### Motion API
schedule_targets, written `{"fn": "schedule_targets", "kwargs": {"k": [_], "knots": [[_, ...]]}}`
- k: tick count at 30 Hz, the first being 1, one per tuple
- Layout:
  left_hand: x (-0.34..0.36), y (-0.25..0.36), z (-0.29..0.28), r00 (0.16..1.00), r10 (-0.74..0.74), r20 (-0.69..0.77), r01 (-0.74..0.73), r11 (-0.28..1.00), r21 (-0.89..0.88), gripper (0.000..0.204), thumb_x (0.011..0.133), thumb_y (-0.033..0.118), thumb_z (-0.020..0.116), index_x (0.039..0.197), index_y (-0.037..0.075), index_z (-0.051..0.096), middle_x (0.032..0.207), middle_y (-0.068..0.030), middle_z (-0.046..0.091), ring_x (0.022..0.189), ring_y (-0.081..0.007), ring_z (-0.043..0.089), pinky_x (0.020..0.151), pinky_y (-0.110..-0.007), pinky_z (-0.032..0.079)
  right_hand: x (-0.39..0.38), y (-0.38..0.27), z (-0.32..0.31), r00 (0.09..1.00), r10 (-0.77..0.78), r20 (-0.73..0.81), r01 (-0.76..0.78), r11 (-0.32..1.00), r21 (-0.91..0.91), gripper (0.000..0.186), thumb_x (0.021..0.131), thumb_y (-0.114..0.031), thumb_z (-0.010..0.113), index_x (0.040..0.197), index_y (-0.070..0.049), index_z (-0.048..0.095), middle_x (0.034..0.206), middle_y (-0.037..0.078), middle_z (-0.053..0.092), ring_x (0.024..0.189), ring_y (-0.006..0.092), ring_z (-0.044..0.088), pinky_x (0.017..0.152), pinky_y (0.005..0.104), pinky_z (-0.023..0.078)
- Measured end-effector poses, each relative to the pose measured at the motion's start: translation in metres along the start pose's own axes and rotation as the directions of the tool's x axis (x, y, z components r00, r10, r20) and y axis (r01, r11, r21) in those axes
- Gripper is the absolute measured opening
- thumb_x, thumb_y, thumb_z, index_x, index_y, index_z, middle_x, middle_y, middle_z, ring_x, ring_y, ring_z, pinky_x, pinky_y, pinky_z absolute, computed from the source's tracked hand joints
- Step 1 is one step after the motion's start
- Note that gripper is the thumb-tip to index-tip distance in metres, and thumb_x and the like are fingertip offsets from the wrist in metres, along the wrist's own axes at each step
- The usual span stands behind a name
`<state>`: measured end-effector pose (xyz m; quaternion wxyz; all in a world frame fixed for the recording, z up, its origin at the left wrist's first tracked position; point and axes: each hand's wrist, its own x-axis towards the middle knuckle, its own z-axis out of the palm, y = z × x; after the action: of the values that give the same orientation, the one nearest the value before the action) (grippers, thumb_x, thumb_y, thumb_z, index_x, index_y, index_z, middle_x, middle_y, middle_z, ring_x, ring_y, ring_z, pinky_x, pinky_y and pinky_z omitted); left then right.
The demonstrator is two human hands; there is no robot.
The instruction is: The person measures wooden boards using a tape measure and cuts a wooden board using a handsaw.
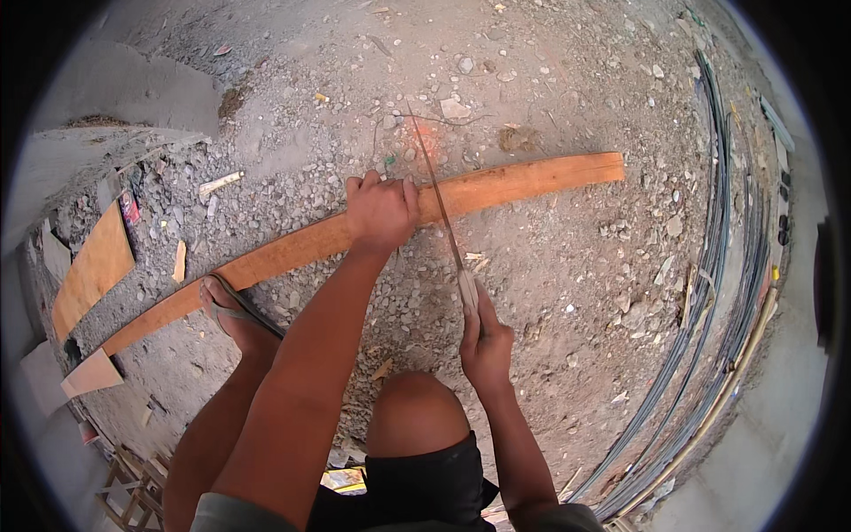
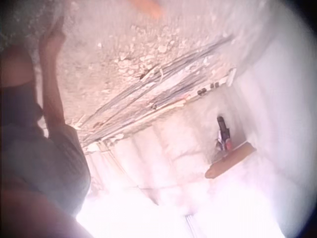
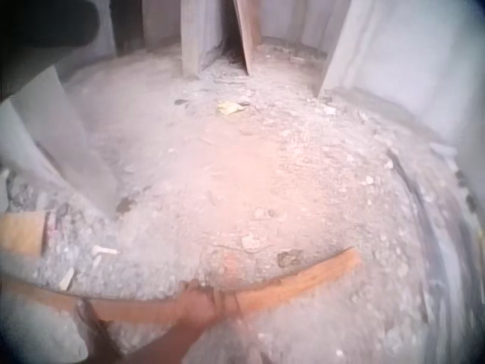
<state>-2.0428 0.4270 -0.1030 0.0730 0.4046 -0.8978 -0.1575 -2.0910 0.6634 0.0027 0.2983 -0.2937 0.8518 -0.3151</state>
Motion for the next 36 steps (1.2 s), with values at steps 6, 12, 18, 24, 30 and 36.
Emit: {"fn": "schedule_targets", "kwargs": {"k": [6,12,18,24,30,36], "knots": [[-0.001,-0.011,0.011,1.0,-0.003,0.008,0.002,0.994,0.112,0.05,0.105,0.032,0.045,0.075,0.008,0.077,0.073,-0.0159,0.071,0.08,-0.031,0.065,0.083,-0.045,0.043,-0.032,0.026,0.0,1.0,0.005,-0.018,-0.004,0.998,0.065,0.047,0.101,-0.01,0.065,0.147,-0.003,0.057,0.067,0.021,0.067,0.053,0.0306,0.069,0.052,0.04,0.053],[0.0,0.005,0.01,0.998,0.055,0.019,-0.057,0.979,0.196,0.052,0.107,0.033,0.041,0.084,0.007,0.079,0.078,-0.021,0.071,0.08,-0.0379,0.067,0.081,-0.051,0.047,-0.076,0.049,-0.021,0.998,0.057,-0.024,-0.051,0.981,0.189,0.049,0.1,-0.009,0.065,0.148,-0.005,0.056,0.069,0.021,0.069,0.056,0.0321,0.07,0.054,0.0403,0.054],[-0.008,-0.014,0.024,0.999,0.032,0.032,-0.038,0.976,0.213,0.053,0.107,0.032,0.04,0.079,0.008,0.079,0.076,-0.021,0.071,0.076,-0.0399,0.067,0.08,-0.054,0.047,0.003,0.042,0.025,0.993,-0.024,-0.114,0.05,0.973,0.227,0.046,0.101,-0.021,0.066,0.143,-0.006,0.059,0.065,0.021,0.064,0.054,0.0391,0.065,0.051,0.048,0.05],[0.004,0.005,0.01,0.999,-0.005,0.041,-0.004,0.975,0.22,0.056,0.107,0.034,0.038,0.083,0.006,0.08,0.077,-0.0227,0.071,0.077,-0.0403,0.067,0.082,-0.054,0.049,-0.135,0.099,-0.016,0.989,-0.079,-0.125,0.093,0.99,0.109,0.047,0.099,-0.004,0.064,0.146,0.0,0.057,0.068,0.014,0.071,0.053,0.0279,0.07,0.053,0.0372,0.055],[0.005,0.003,0.011,0.998,-0.033,0.047,0.024,0.985,0.17,0.058,0.107,0.035,0.037,0.079,0.004,0.078,0.078,-0.0229,0.071,0.081,-0.0401,0.067,0.083,-0.052,0.049,0.018,0.05,0.017,0.994,-0.093,-0.058,0.103,0.977,0.189,0.05,0.098,-0.013,0.069,0.146,-0.003,0.057,0.062,0.021,0.063,0.052,0.0344,0.067,0.052,0.0433,0.052],[0.006,-0.006,0.009,0.999,-0.04,0.013,0.038,0.99,0.138,0.058,0.106,0.039,0.042,0.079,0.002,0.078,0.08,-0.0279,0.069,0.075,-0.0449,0.067,0.079,-0.054,0.053,-0.126,0.105,-0.018,0.999,-0.035,-0.024,0.038,0.988,0.151,0.049,0.1,-0.006,0.062,0.148,0.0,0.056,0.083,0.022,0.075,0.067,0.0333,0.076,0.062,0.0379,0.059]]}}
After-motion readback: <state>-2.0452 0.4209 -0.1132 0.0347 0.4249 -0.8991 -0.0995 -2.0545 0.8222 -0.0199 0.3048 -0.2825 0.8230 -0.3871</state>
